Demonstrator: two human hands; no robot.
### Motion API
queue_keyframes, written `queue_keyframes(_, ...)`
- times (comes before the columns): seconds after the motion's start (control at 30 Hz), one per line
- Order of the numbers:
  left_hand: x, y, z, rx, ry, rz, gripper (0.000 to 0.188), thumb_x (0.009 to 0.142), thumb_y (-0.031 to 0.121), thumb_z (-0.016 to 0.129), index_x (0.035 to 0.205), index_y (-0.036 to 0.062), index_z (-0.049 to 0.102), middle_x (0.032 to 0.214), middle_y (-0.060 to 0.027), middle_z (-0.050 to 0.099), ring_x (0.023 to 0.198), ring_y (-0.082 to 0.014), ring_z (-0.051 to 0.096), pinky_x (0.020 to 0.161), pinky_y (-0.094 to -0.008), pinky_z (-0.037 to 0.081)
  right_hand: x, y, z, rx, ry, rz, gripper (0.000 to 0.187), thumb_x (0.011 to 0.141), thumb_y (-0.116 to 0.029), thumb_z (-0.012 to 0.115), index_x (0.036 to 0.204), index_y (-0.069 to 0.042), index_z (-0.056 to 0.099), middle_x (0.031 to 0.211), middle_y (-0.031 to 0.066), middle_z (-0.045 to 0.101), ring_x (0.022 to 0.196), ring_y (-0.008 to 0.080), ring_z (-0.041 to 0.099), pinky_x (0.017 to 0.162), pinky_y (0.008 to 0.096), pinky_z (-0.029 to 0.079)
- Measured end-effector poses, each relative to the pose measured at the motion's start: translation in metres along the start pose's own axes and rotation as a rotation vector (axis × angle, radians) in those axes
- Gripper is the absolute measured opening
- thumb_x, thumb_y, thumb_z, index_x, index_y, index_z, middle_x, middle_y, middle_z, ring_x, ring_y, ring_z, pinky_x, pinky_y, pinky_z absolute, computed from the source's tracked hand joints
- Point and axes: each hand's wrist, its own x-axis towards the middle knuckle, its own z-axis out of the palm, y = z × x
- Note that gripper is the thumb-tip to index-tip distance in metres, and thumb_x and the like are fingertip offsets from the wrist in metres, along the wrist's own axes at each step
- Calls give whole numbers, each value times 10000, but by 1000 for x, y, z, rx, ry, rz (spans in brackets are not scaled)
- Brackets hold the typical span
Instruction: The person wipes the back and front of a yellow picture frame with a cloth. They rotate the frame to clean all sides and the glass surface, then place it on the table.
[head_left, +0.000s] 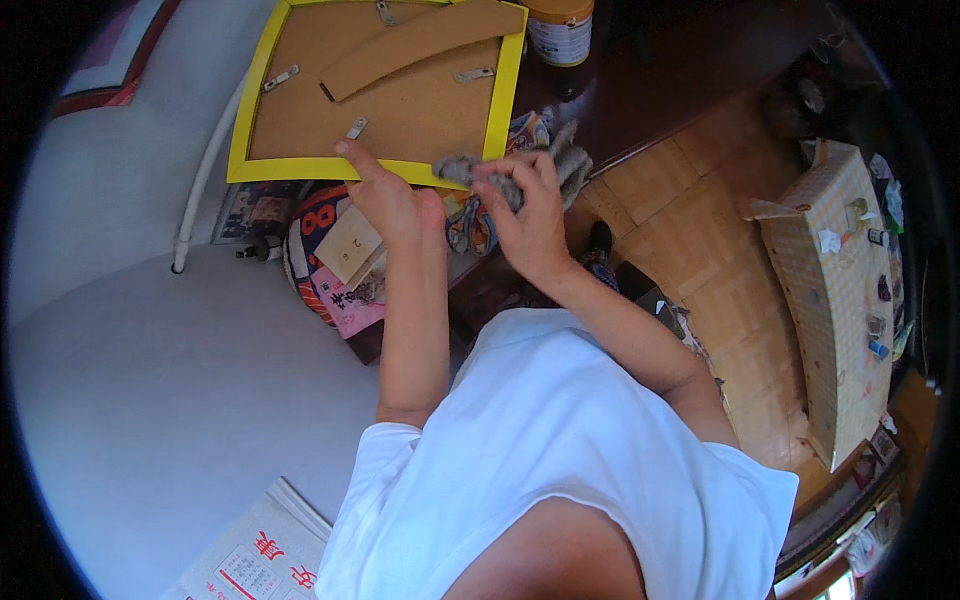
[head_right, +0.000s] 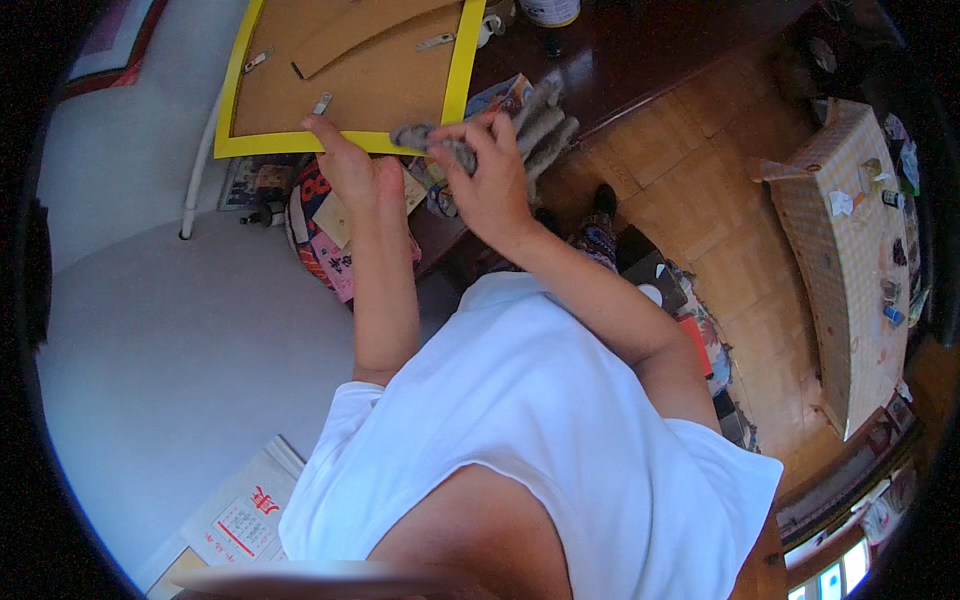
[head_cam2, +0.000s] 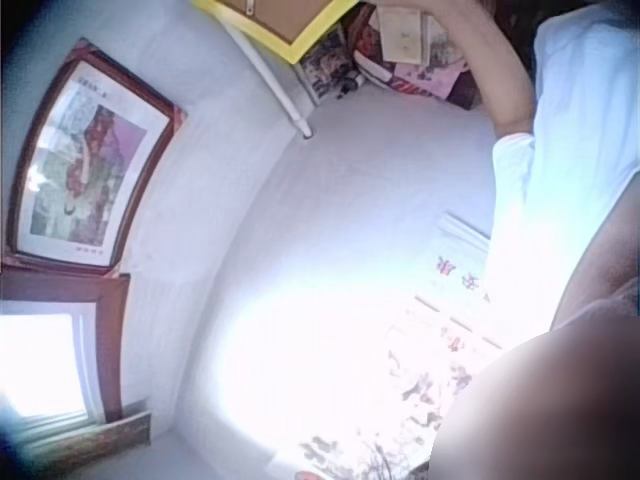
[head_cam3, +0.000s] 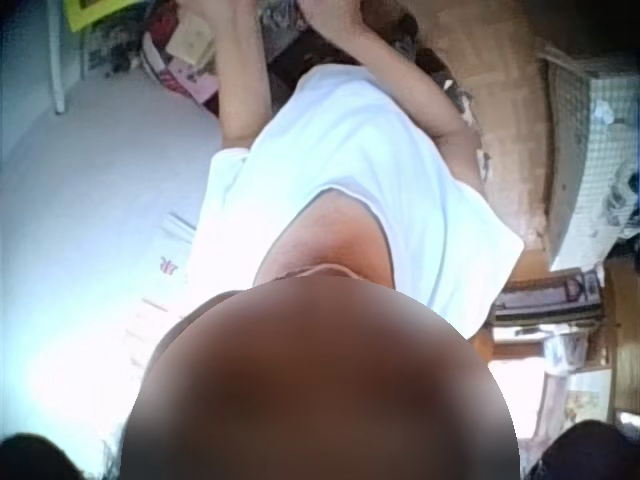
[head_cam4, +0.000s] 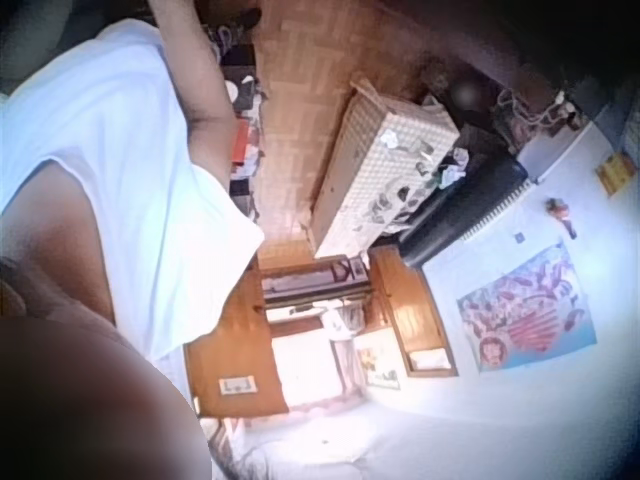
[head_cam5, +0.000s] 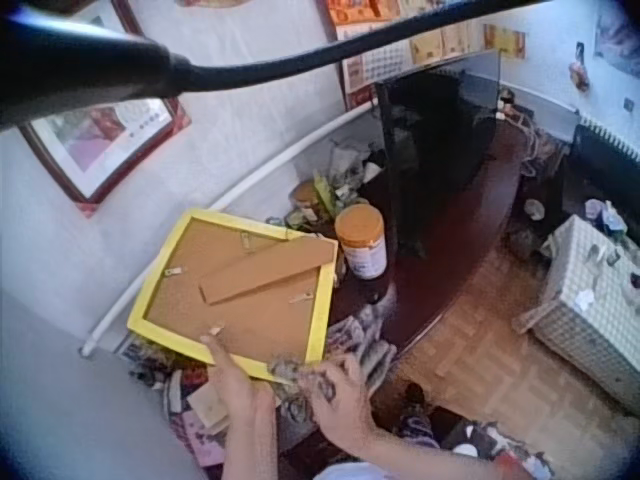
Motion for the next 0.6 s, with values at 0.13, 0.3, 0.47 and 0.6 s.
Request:
queue_keyframes(0.13,-4,3,-2,-31,-34,1,575,1023,486,567,1383,52,451,1317,-118,578,1165,-274,619,983,-446,545,9,-1,-11,-36,1,-53,181,862,-166,776,1002,-69,714,1045,145,560,1023,313,562,911,398,467)
queue_keyframes(0.3,-22,14,13,-5,-60,-19,614,1038,489,524,1480,84,392,1438,-117,521,1281,-296,556,1075,-492,482,75,25,-13,-21,222,-93,218,898,-201,745,1060,-70,683,1037,148,595,1039,327,567,917,405,468)
queue_keyframes(0.47,-10,10,10,-27,-44,44,609,1035,477,545,1450,52,411,1390,-121,546,1232,-268,579,1043,-452,504,35,17,10,129,125,30,175,918,-175,710,1013,-41,648,1032,124,603,1037,303,564,950,377,438)
queue_keyframes(0.6,3,9,16,-47,-40,151,584,1036,467,557,1418,45,427,1348,-114,564,1199,-245,589,1027,-422,507,-17,-3,11,66,-81,70,181,905,-140,720,1039,-37,656,1049,136,583,1062,305,561,970,391,440)
